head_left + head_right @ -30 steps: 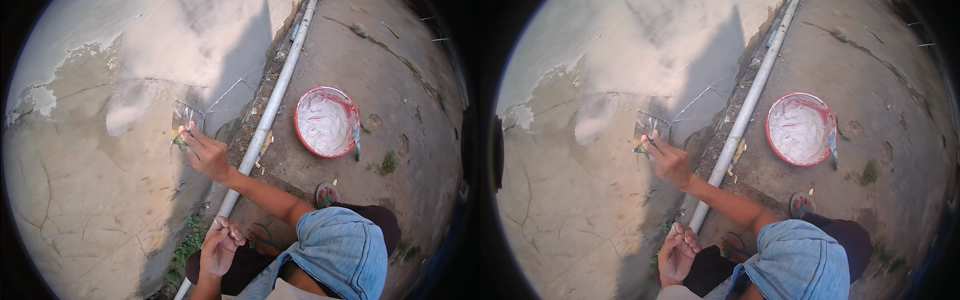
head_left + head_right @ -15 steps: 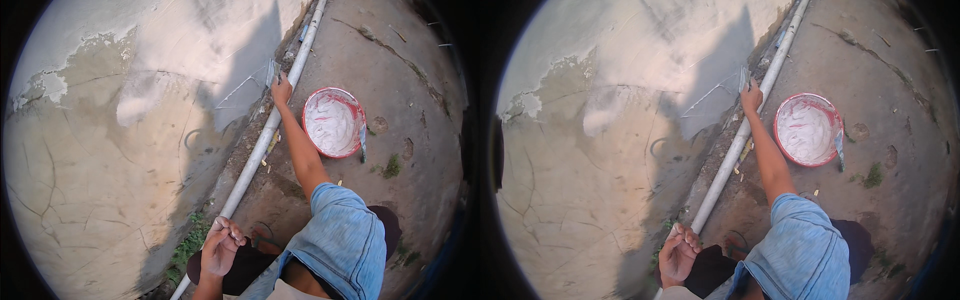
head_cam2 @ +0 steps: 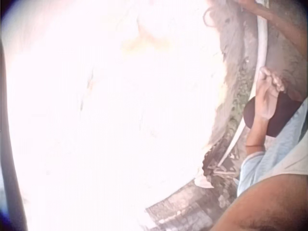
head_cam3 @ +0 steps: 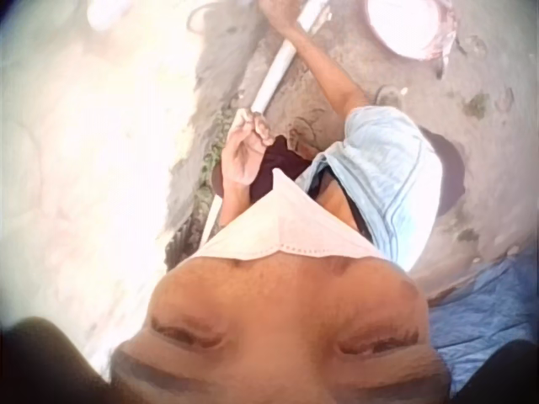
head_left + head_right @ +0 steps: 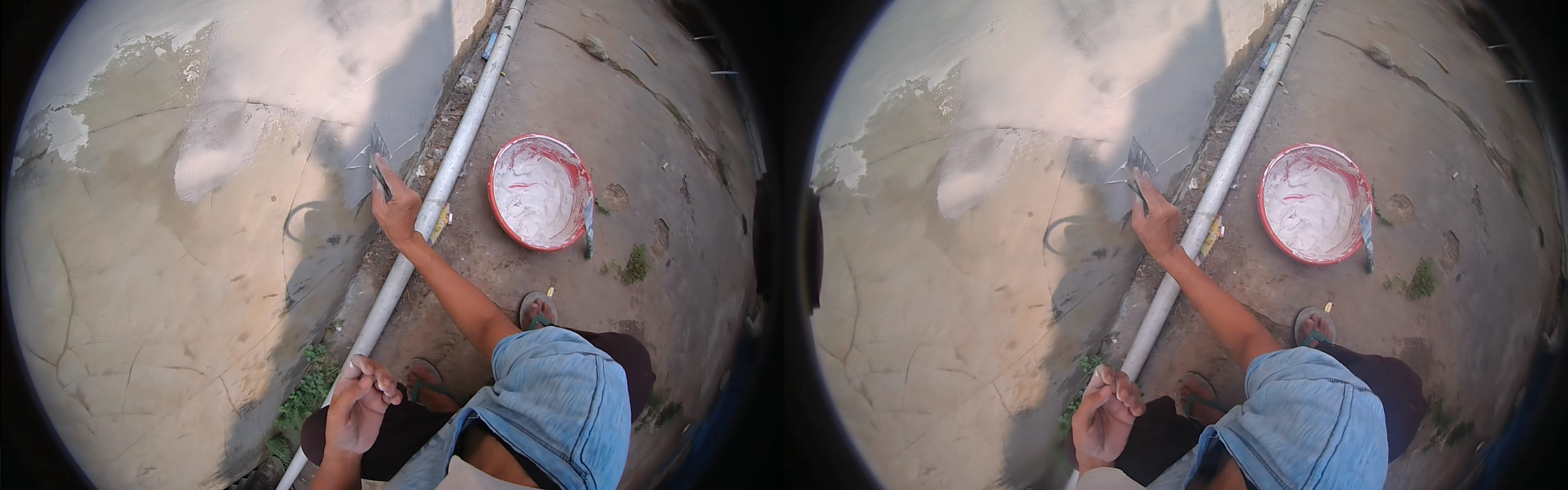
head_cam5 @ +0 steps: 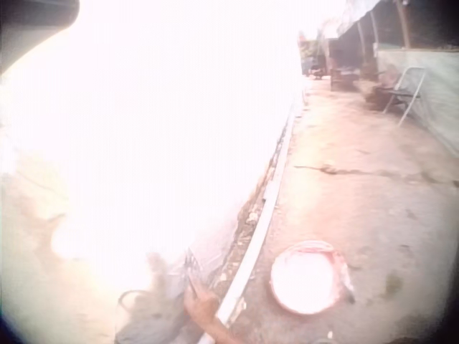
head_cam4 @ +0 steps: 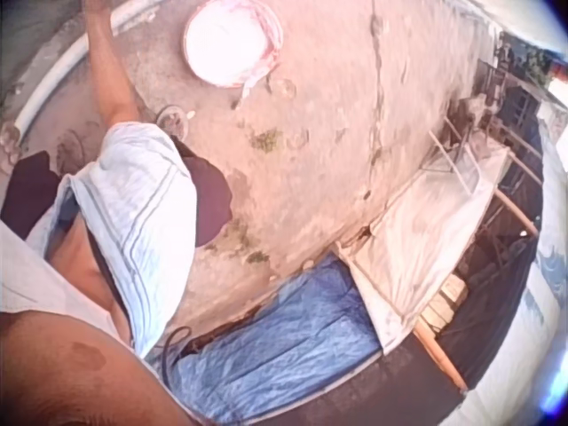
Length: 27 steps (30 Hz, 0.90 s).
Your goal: The person applies white plaster to a concrete wall using a trowel and a smaller putty knife. They scoop plaster from a red bucket, spread it along the wall surface, and smooth it out in repeated strokes.
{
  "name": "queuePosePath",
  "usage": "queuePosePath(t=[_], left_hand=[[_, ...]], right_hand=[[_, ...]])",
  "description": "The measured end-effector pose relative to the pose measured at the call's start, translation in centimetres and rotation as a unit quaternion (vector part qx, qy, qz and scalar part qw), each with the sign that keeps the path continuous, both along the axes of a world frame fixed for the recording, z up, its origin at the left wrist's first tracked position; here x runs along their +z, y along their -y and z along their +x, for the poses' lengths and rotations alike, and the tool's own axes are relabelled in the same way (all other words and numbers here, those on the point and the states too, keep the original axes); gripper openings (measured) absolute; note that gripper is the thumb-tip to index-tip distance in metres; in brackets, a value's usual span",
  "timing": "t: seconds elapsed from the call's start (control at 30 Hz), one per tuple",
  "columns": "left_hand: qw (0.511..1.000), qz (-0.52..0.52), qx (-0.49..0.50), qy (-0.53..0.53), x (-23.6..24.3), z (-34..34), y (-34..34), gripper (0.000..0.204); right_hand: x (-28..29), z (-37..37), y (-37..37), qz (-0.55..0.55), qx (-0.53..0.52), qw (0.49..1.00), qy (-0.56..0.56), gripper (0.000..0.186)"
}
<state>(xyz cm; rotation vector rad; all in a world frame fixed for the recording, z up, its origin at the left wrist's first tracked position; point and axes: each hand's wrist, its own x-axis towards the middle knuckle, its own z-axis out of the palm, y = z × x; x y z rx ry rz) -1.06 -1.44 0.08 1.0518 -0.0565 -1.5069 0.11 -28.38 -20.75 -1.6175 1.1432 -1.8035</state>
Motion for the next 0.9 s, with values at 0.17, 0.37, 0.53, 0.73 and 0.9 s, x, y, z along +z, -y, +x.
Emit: queuePosePath(t=[0.17,0.37,0.53,0.73,0.9], left_hand=[[1.000,-0.004,-0.002,-0.002,-0.8,0.4,0.9,0.014],[1.000,0.000,0.017,-0.009,-0.8,0.6,1.1,0.013],[1.000,0.006,0.010,-0.009,-0.7,0.4,1.3,0.014],[0.999,0.018,0.032,-0.013,-0.6,0.3,1.3,0.014],[1.000,0.011,0.024,-0.011,-0.3,0.4,0.9,0.013]], right_hand=[[3.9,0.4,-8.6,0.034,0.124,0.992,-0.010,0.045],[0.7,-4.1,-2.3,0.179,0.009,0.970,0.164,0.013],[-9.0,-7.2,9.8,0.262,-0.121,0.958,0.001,0.036],[-10.6,-5.4,12.9,0.288,-0.101,0.949,-0.074,0.038],[-10.6,-4.4,12.4,0.293,-0.059,0.954,-0.011,0.038]])
